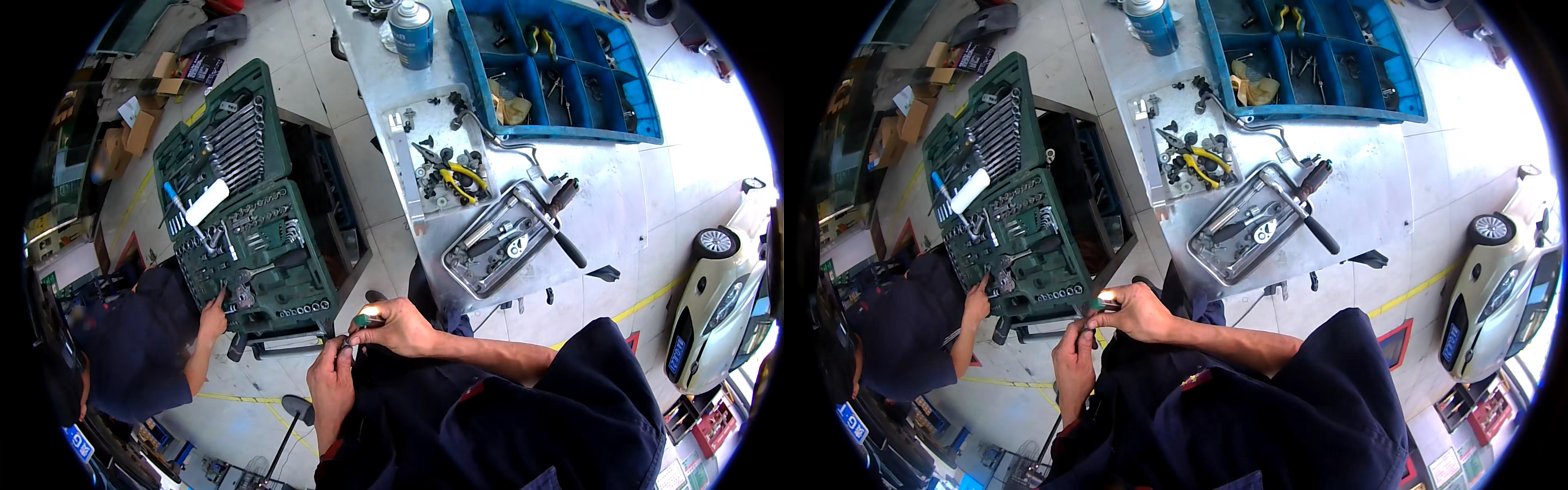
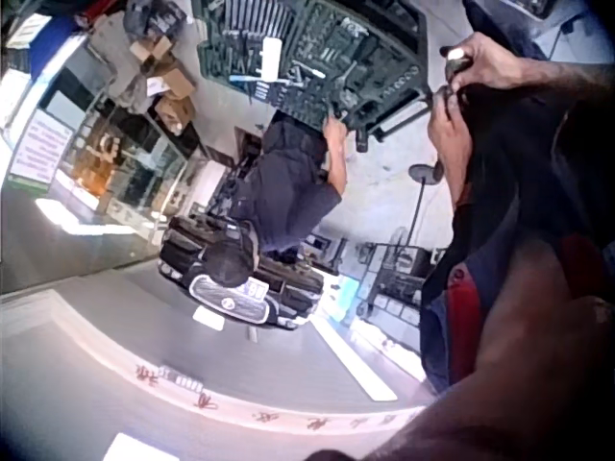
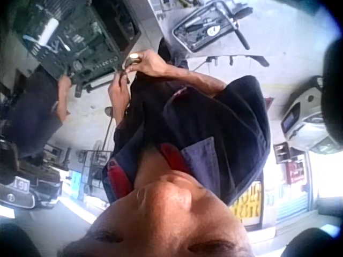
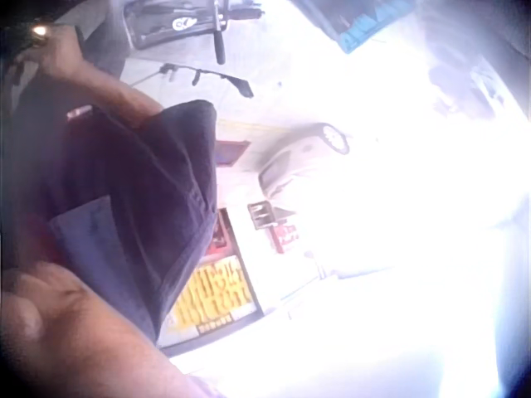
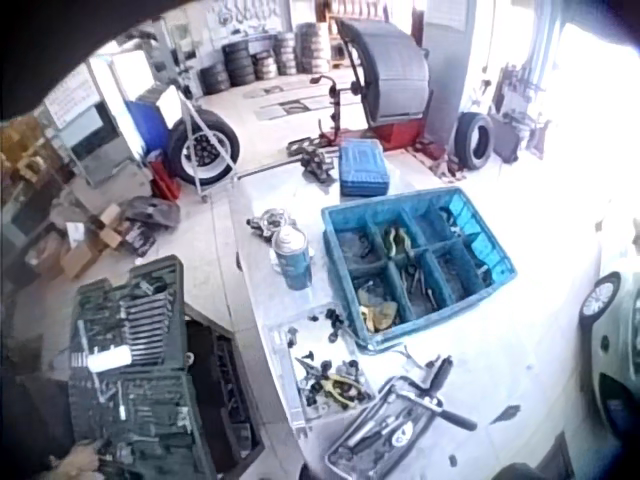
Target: The person selects a socket and ratchet from a tool kit, then moves to a car on a lift. They use the ratchet to tighten bolts on the underside of the vehicle while another person assists with a flashlight.
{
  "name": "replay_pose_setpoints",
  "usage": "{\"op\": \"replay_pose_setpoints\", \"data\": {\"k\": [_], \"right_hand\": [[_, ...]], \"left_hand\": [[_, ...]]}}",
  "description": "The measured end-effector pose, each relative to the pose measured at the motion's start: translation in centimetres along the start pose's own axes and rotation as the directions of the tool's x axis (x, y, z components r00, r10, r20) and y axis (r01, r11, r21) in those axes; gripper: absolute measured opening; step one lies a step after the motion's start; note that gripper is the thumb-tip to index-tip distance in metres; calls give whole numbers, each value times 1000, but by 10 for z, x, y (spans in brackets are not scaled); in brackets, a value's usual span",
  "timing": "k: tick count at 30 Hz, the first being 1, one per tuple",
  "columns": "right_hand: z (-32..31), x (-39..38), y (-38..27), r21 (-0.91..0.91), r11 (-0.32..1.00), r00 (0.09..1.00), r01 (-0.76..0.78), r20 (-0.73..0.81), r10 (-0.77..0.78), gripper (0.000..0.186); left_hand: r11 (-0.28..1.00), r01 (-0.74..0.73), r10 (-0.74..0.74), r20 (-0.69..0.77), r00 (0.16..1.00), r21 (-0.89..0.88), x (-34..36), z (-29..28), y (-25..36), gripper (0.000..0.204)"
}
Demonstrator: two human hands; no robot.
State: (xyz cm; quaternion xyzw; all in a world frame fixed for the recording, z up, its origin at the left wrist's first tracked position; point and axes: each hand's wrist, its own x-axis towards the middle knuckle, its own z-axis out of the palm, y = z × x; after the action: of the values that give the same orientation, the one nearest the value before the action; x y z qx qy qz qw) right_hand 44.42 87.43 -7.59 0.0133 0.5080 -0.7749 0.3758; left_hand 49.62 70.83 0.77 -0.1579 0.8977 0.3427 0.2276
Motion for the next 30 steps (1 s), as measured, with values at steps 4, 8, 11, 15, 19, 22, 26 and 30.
{"op": "replay_pose_setpoints", "data": {"k": [4,8,11,15,19,22,26,30], "right_hand": [[28,-6,19,77,996,998,51,-40,-48,19],[59,-15,30,-21,998,997,62,-53,-63,15],[88,-16,43,55,990,991,130,-49,-128,12],[136,-20,45,-246,959,989,140,-5,-145,13],[186,-21,65,-364,922,990,133,13,-138,14],[216,-21,81,-444,889,990,115,-27,-141,15],[250,-22,96,-454,880,986,140,-14,-164,13],[275,-18,101,-395,900,979,186,-6,-205,11]], "left_hand": [[979,-170,180,-79,980,115,-18,-6,-21,22],[991,-127,125,-40,991,-39,-39,-21,-53,18],[966,-203,188,-100,977,-162,-52,-28,-85,18],[950,-262,227,-199,953,-170,-74,-40,-136,19],[939,-305,257,-267,929,-159,-99,-57,-181,19],[915,-366,306,-299,904,-170,-115,-61,-212,19],[903,-367,286,-325,901,-223,-133,-70,-242,20],[875,-361,242,-353,904,-324,-142,-78,-259,21]]}}
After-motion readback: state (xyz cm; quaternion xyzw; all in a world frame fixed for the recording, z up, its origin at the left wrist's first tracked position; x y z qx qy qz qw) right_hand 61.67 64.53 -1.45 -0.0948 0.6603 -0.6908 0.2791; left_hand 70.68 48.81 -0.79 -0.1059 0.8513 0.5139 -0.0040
